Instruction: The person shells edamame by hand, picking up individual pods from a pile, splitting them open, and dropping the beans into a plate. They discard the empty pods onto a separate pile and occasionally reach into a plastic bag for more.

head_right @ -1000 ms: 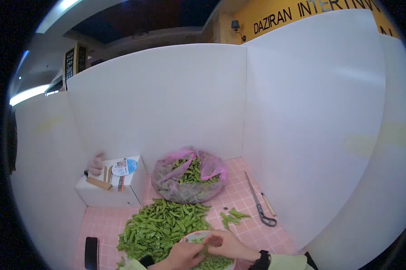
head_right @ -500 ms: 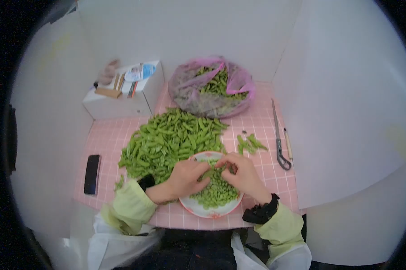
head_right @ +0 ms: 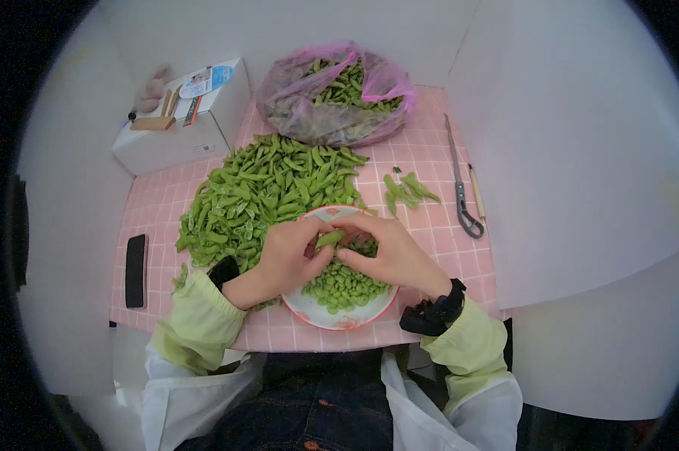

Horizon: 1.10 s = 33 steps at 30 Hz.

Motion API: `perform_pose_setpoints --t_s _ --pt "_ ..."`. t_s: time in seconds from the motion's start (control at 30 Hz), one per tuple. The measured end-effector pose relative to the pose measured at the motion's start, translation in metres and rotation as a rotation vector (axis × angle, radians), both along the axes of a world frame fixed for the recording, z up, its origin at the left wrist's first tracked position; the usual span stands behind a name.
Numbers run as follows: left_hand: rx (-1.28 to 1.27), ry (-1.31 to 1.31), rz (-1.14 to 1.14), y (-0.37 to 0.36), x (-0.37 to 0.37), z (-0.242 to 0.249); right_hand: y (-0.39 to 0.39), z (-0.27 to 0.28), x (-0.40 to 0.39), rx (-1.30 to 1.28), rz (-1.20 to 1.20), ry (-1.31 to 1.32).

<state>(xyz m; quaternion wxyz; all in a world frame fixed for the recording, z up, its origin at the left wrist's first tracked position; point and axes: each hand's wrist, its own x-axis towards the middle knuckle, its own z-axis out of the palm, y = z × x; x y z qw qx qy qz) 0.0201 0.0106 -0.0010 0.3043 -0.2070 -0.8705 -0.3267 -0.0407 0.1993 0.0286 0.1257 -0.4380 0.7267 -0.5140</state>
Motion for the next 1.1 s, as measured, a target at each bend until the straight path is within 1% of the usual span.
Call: perform_pose_setpoints --t_s 0.1,0.2,0.3,0.43,0.5,0.53,0.6,0.63,0.73,0.83,0.9,0.97,1.03,1.07,1.1 --pt "-0.008 0.007 0.007 0.000 0.000 0.001 -0.003 -0.007 -0.002 -0.015 -0.052 -0.031" --pt "-0.021 -0.003 0.031 -0.002 -0.001 0.004 0.000 -0.006 -0.005 0.100 -0.121 -0.085" --pt "0.021 -0.063 0.102 -0.006 -0.001 0.014 0.000 -0.010 -0.006 0.011 -0.187 0.032" --pt "0.050 -0.125 0.181 -0.025 -0.005 0.043 0.002 0.000 -0.004 0.068 -0.310 -0.128" --pt "-0.004 -0.241 0.269 -0.036 -0.006 0.054 0.004 0.009 -0.006 0.050 -0.385 -0.179" --pt "-0.032 -0.298 0.313 -0.041 -0.006 0.057 0.006 0.011 -0.006 -0.019 -0.401 -0.184" --pt "-0.192 -0.246 0.392 -0.051 -0.009 0.044 0.010 0.014 -0.006 -0.158 -0.429 -0.195" --pt "-0.273 -0.219 0.430 -0.056 -0.011 0.037 0.012 0.018 -0.005 -0.132 -0.426 -0.150" --pt "-0.256 -0.347 0.388 -0.062 -0.016 0.030 0.019 0.035 0.002 -0.060 -0.417 -0.031" --pt "-0.180 -0.370 0.331 -0.061 -0.011 0.047 0.028 0.055 0.009 -0.046 -0.407 0.033" --pt "-0.072 -0.330 0.195 -0.072 -0.005 0.061 0.034 0.066 0.011 -0.083 -0.403 0.027" --pt "0.160 -0.422 0.107 -0.070 0.014 0.095 0.036 0.091 0.027 -0.166 -0.438 0.046" --pt "0.426 -0.535 -0.050 -0.067 0.042 0.136 0.054 0.114 0.035 -0.161 -0.320 0.109" --pt "0.555 -0.548 -0.175 -0.067 0.055 0.149 0.066 0.136 0.040 -0.235 -0.117 -0.054" --pt "0.685 -0.559 -0.299 -0.070 0.069 0.160 0.065 0.129 0.041 -0.335 -0.338 -0.199"
